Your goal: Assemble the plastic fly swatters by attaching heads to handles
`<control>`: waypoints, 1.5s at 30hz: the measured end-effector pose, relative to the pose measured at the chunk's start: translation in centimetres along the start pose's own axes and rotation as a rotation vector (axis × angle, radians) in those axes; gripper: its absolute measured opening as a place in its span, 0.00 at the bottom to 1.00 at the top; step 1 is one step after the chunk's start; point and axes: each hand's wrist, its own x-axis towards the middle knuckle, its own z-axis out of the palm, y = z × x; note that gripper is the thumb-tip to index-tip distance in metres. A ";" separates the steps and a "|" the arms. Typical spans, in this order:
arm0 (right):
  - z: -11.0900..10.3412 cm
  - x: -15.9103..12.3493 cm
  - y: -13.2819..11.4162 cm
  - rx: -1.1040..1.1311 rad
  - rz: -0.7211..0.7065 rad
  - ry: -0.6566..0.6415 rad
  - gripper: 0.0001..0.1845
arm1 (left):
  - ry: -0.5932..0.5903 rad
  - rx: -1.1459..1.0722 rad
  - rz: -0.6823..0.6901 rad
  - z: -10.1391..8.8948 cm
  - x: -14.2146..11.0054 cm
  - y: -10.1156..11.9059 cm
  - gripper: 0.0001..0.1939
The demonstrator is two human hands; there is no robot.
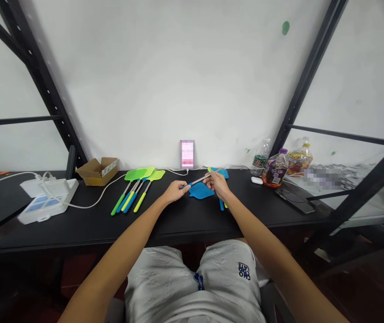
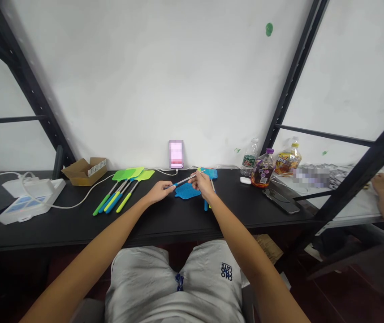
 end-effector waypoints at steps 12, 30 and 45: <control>0.8 -0.6 0.2 -0.032 0.031 -0.109 0.24 | -0.006 0.025 -0.003 0.0 0.0 0.0 0.21; 0.7 -0.2 0.8 -0.357 -0.126 -0.105 0.22 | 0.067 0.320 0.027 0.1 -0.5 1.1 0.17; 1.2 -1.4 0.9 -1.533 -0.124 -0.112 0.50 | 0.241 0.477 -0.194 -0.3 -0.1 0.5 0.13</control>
